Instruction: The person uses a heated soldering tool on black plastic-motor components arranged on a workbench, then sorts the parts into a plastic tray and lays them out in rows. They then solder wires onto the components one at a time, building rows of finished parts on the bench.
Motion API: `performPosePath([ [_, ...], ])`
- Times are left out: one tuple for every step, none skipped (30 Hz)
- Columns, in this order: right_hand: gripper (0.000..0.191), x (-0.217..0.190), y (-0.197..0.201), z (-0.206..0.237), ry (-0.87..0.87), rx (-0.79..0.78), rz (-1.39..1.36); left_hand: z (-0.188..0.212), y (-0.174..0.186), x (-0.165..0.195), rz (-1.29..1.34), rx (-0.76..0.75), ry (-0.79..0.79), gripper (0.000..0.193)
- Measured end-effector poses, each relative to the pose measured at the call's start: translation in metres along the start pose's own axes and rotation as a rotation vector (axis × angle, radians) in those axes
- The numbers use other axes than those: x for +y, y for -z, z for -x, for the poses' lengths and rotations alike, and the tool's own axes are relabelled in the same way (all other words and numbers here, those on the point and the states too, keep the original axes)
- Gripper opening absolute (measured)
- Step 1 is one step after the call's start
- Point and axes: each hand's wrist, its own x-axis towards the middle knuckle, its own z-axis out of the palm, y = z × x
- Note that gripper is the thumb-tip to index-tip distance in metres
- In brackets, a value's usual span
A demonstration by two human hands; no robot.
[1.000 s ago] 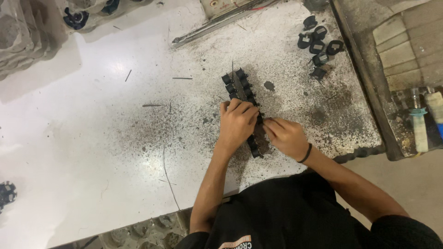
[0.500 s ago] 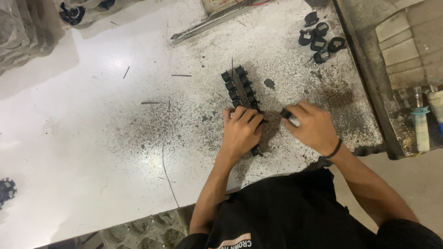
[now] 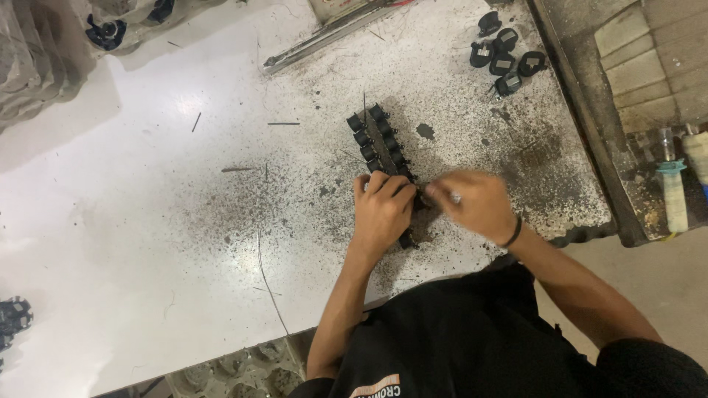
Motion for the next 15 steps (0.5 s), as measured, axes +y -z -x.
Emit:
performPosePath([
  [0.008, 0.022, 0.009, -0.013, 0.022, 0.148, 0.039, 0.000, 0.000, 0.001, -0.013, 0.007, -0.011, 0.010],
  [0.011, 0.040, 0.018, -0.023, -0.037, 0.194, 0.269, 0.001, 0.000, 0.002, -0.025, 0.013, -0.021, 0.010],
  [0.022, 0.059, 0.027, -0.032, -0.098, 0.237, 0.499, 0.002, 0.002, 0.004, -0.022, 0.016, -0.017, 0.010],
  [0.034, 0.073, 0.035, -0.038, -0.158, 0.283, 0.730, 0.002, 0.003, 0.005, -0.022, 0.023, -0.016, 0.011],
  [0.036, 0.083, 0.038, -0.045, -0.183, 0.280, 0.711, 0.002, 0.004, 0.005, -0.024, 0.034, -0.019, 0.012],
  [0.037, 0.088, 0.038, -0.050, -0.208, 0.274, 0.690, 0.003, 0.007, 0.007, -0.041, 0.038, -0.032, 0.013],
  [0.039, 0.091, 0.040, -0.052, -0.232, 0.266, 0.667, 0.005, 0.009, 0.009, -0.059, 0.042, -0.042, 0.014],
  [0.039, 0.091, 0.041, -0.053, -0.203, 0.277, 0.606, 0.006, 0.011, 0.011, -0.075, 0.045, -0.051, 0.016],
  [0.039, 0.086, 0.041, -0.050, -0.174, 0.284, 0.544, 0.008, 0.012, 0.013, -0.039, 0.029, -0.044, 0.013],
  [0.040, 0.078, 0.041, -0.046, -0.147, 0.287, 0.482, 0.011, 0.013, 0.016, -0.001, 0.011, -0.033, 0.012],
  [0.036, 0.068, 0.041, -0.040, -0.136, 0.216, 0.383, 0.013, 0.013, 0.019, 0.038, -0.011, -0.020, 0.011],
  [0.033, 0.057, 0.041, -0.032, -0.124, 0.145, 0.284, 0.013, 0.012, 0.019, 0.033, -0.006, -0.013, 0.012],
  [0.030, 0.043, 0.040, -0.023, -0.113, 0.073, 0.182, 0.013, 0.010, 0.020, 0.028, -0.003, -0.005, 0.013],
  [0.019, 0.028, 0.038, -0.011, -0.088, -0.045, 0.181, 0.013, 0.008, 0.021, 0.023, -0.002, 0.004, 0.015],
  [0.017, 0.013, 0.037, 0.000, -0.063, -0.160, 0.181, 0.013, 0.006, 0.021, 0.022, -0.018, 0.015, 0.017],
])
